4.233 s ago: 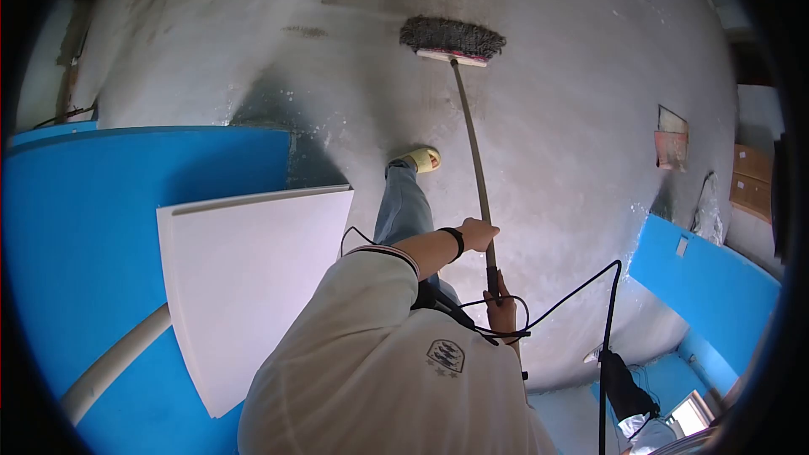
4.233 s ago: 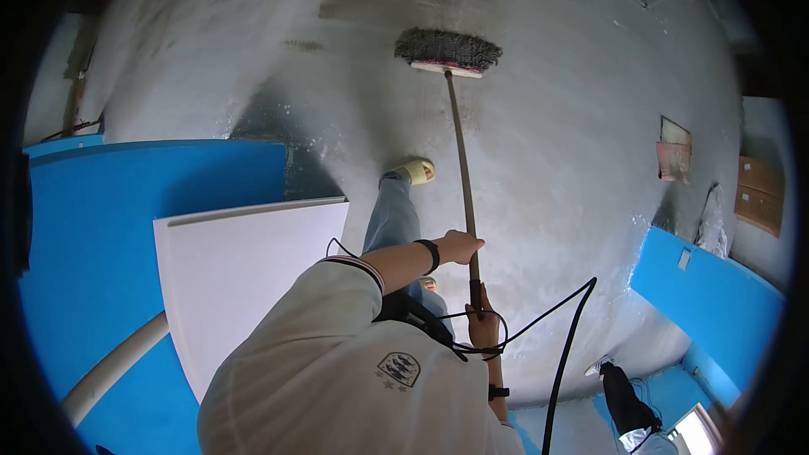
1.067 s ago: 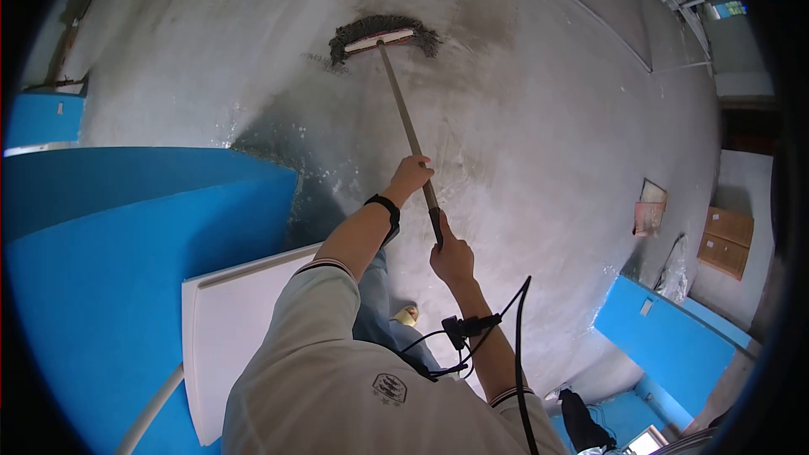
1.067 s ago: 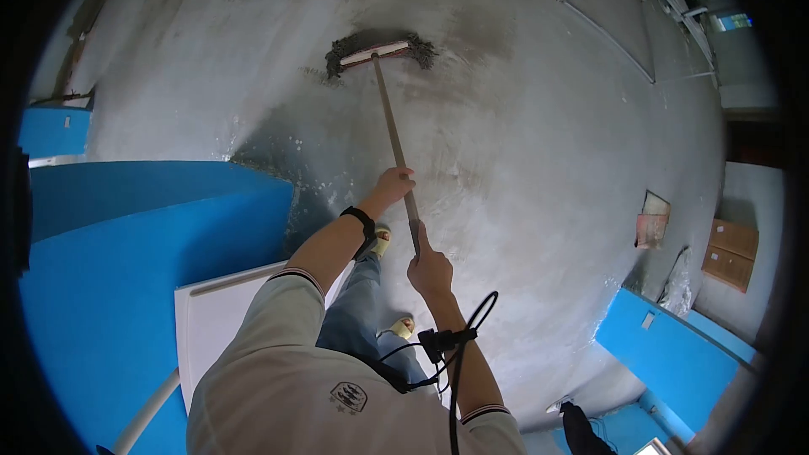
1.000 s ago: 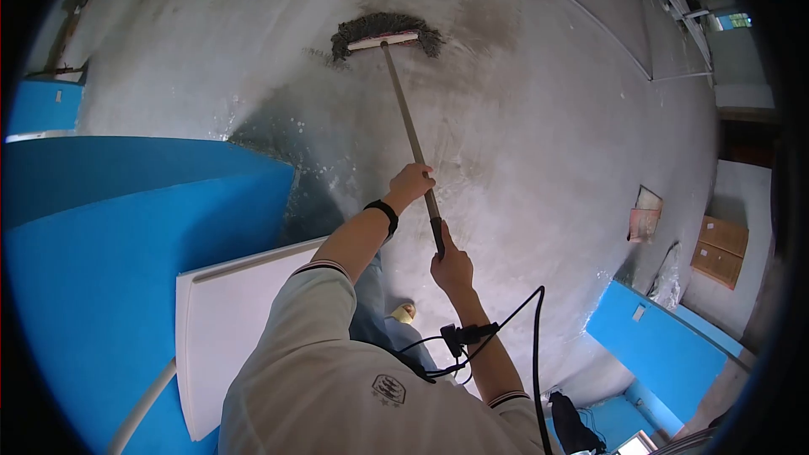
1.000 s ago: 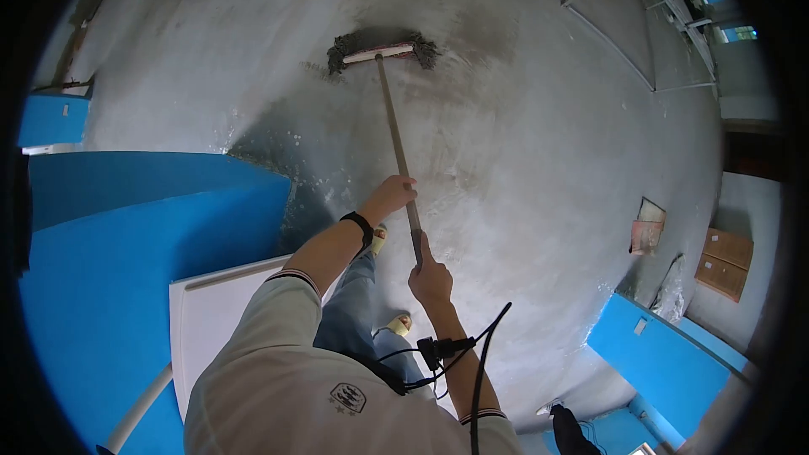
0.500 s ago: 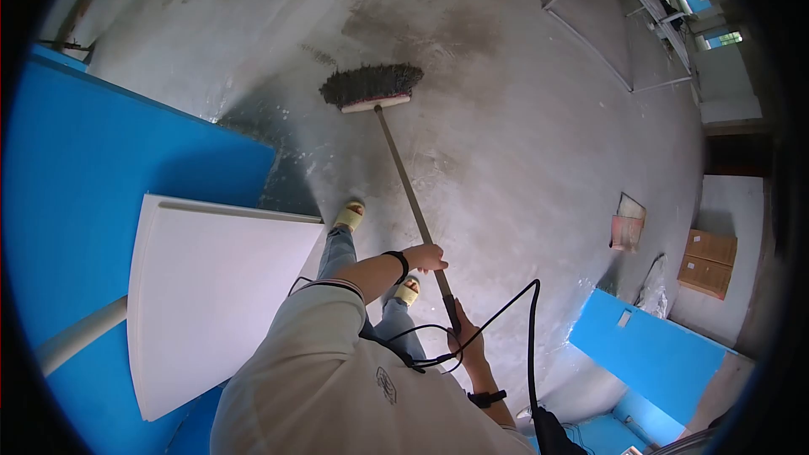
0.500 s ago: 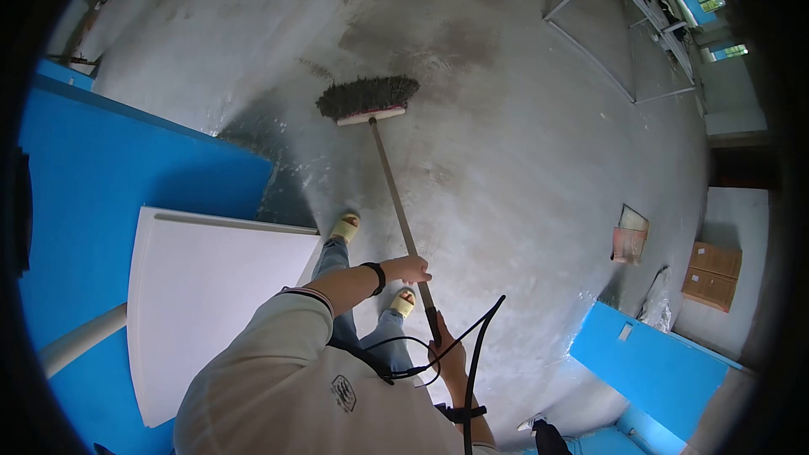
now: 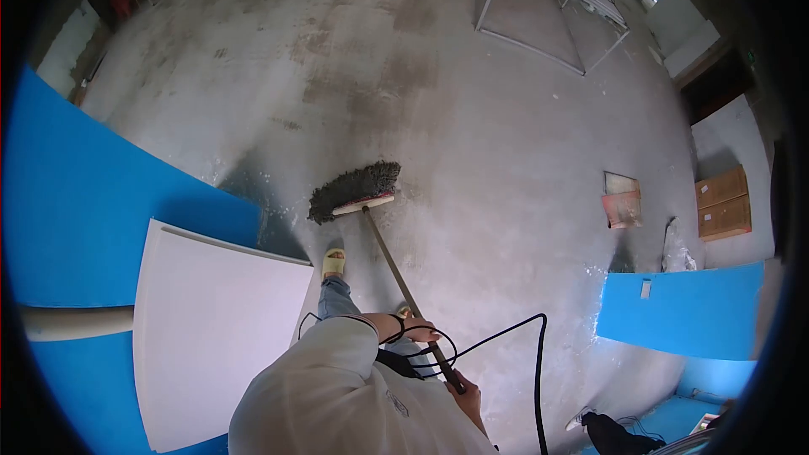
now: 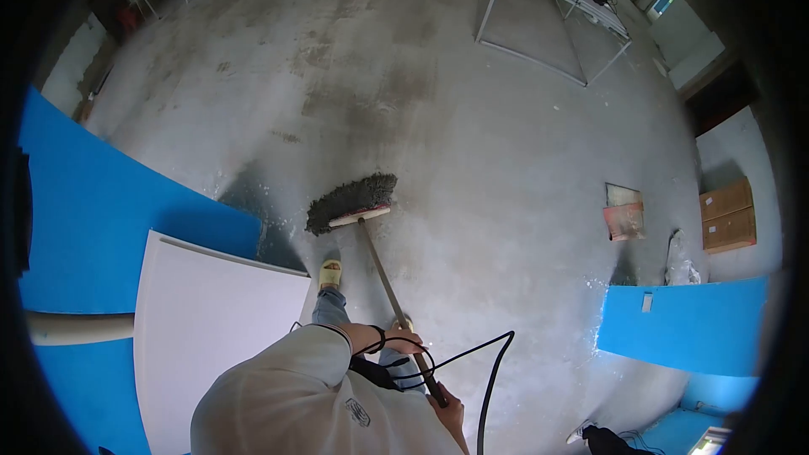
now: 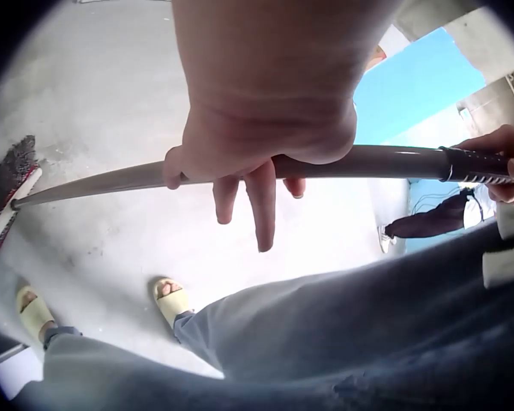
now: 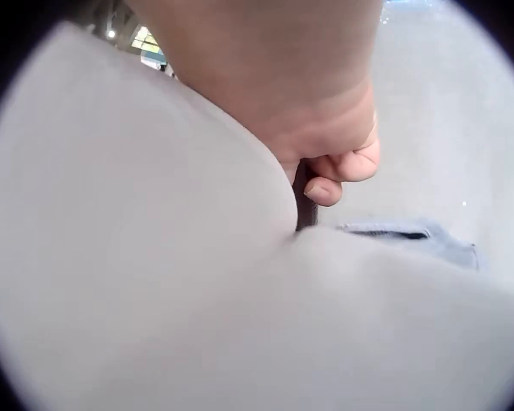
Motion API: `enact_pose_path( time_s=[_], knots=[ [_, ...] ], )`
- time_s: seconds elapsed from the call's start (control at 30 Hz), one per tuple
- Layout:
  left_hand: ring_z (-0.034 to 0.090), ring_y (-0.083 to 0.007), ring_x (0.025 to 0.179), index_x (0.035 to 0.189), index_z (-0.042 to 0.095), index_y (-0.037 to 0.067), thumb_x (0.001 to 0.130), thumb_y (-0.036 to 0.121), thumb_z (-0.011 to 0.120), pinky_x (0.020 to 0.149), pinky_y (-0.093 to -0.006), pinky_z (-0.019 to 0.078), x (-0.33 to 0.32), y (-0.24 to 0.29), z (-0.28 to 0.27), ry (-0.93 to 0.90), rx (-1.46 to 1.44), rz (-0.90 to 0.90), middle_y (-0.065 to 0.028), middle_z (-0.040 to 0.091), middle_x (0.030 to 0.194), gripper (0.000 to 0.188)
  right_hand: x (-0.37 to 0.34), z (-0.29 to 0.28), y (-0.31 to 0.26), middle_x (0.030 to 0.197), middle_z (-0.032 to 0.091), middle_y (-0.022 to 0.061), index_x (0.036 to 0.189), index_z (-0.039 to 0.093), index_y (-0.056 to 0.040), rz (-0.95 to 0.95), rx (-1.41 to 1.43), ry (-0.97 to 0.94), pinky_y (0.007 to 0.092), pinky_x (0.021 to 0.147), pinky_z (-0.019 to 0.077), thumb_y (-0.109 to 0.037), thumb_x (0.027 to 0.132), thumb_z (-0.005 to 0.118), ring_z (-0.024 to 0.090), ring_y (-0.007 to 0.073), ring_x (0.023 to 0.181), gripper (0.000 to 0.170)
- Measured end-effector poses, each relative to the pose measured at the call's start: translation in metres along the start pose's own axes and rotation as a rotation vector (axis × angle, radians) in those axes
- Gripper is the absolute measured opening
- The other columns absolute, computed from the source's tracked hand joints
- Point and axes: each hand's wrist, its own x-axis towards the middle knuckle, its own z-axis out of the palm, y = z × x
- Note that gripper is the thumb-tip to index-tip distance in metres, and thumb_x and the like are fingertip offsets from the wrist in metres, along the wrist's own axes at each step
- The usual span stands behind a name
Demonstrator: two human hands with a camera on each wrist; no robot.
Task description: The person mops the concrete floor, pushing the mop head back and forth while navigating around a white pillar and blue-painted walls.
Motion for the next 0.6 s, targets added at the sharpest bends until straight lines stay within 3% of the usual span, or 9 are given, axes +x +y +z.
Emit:
enact_pose_path(
  time_s=[0.07, 0.1, 0.13, 0.2, 0.27, 0.37, 0.47, 0.53, 0.6],
  knots=[
    [0.068, -0.0287, 0.081, 0.092, 0.07, 0.014, 0.093, 0.055, 0.039, 0.083, -0.069, 0.0306, -0.033, -0.003, -0.009, 0.035, 0.149, -0.027, -0.0093, 0.069, 0.081, 0.052, -0.006, 0.027, 0.007, 0.095, 0.071, 0.0182, 0.124, 0.062, -0.0058, -0.05, 0.075, -0.038, 0.0282, 0.074, 0.0517, -0.018, 0.077, 0.072, 0.067, 0.0129, 0.084, 0.05],
    [0.065, -0.0289, 0.094, 0.086, 0.069, 0.013, 0.094, 0.056, 0.038, 0.088, -0.0728, 0.028, -0.046, -0.006, -0.006, 0.117, 0.251, 0.035, -0.007, 0.07, 0.085, 0.054, -0.008, 0.047, 0.012, 0.087, 0.071, 0.0188, 0.125, 0.062, -0.0115, -0.093, 0.135, 0.016, 0.0335, 0.073, 0.0546, -0.022, 0.074, 0.072, 0.072, 0.0242, 0.082, 0.052],
    [0.062, -0.029, 0.105, 0.095, 0.068, 0.015, 0.094, 0.057, 0.035, 0.096, -0.0755, 0.0193, -0.052, -0.01, -0.013, 0.006, 0.355, -0.013, -0.0041, 0.07, 0.097, 0.054, -0.004, 0.061, 0.017, 0.098, 0.071, 0.0187, 0.127, 0.06, -0.0064, 0.039, 0.129, -0.06, 0.0304, 0.076, 0.0531, -0.006, 0.074, 0.064, 0.07, 0.0184, 0.087, 0.053],
    [0.062, -0.0276, 0.107, 0.106, 0.064, 0.017, 0.094, 0.057, 0.032, 0.1, -0.0757, 0.0127, -0.058, -0.02, -0.026, 0.146, 0.303, -0.011, -0.0036, 0.068, 0.108, 0.052, 0.013, 0.068, 0.0, 0.092, 0.071, 0.0198, 0.125, 0.062, -0.0068, -0.002, 0.108, -0.048, 0.0316, 0.072, 0.0537, -0.009, 0.074, 0.067, 0.071, 0.0206, 0.082, 0.051],
    [0.062, -0.0252, 0.107, 0.107, 0.059, 0.016, 0.095, 0.056, 0.033, 0.099, -0.0737, 0.0173, -0.066, -0.006, -0.067, 0.058, 0.262, -0.111, -0.0046, 0.067, 0.109, 0.049, 0.035, 0.055, -0.038, 0.085, 0.07, 0.021, 0.124, 0.062, -0.007, -0.004, -0.046, -0.024, 0.0339, 0.068, 0.0538, -0.014, 0.074, 0.07, 0.072, 0.0247, 0.076, 0.051],
    [0.064, -0.0278, 0.103, 0.105, 0.059, 0.015, 0.097, 0.05, 0.037, 0.098, -0.0711, 0.0218, -0.055, -0.04, -0.112, 0.249, 0.175, -0.058, -0.0072, 0.069, 0.099, 0.042, 0.087, 0.043, -0.098, 0.081, 0.068, 0.0222, 0.125, 0.061, -0.007, -0.109, -0.067, -0.03, 0.041, 0.067, 0.0533, -0.016, 0.076, 0.072, 0.069, 0.0352, 0.078, 0.051],
    [0.065, -0.031, 0.099, 0.105, 0.058, 0.014, 0.097, 0.046, 0.038, 0.098, -0.0699, 0.0238, -0.062, -0.062, -0.172, 0.422, 0.037, -0.04, -0.0094, 0.07, 0.094, 0.038, 0.154, 0.046, -0.158, 0.075, 0.067, 0.0199, 0.125, 0.06, -0.0058, -0.114, -0.154, -0.117, 0.0373, 0.064, 0.0526, -0.016, 0.078, 0.071, 0.069, 0.0332, 0.071, 0.049],
    [0.066, -0.0347, 0.095, 0.106, 0.058, 0.015, 0.097, 0.043, 0.038, 0.098, -0.0698, 0.0229, -0.067, -0.093, -0.225, 0.508, 0.063, -0.163, -0.01, 0.069, 0.096, 0.035, 0.205, 0.072, -0.192, 0.076, 0.067, 0.0197, 0.126, 0.06, -0.0058, -0.142, -0.219, -0.137, 0.0363, 0.063, 0.0521, -0.016, 0.078, 0.071, 0.069, 0.032, 0.07, 0.05],
    [0.066, -0.0383, 0.095, 0.107, 0.058, 0.018, 0.095, 0.043, 0.041, 0.092, -0.0641, 0.0375, -0.083, -0.129, -0.289, 0.623, -0.072, -0.233, -0.0109, 0.07, 0.098, 0.033, 0.253, 0.103, -0.239, 0.08, 0.068, 0.0204, 0.128, 0.057, -0.0036, -0.184, -0.211, -0.132, 0.0344, 0.063, 0.0511, -0.017, 0.079, 0.071, 0.069, 0.0259, 0.071, 0.053]
  ],
)
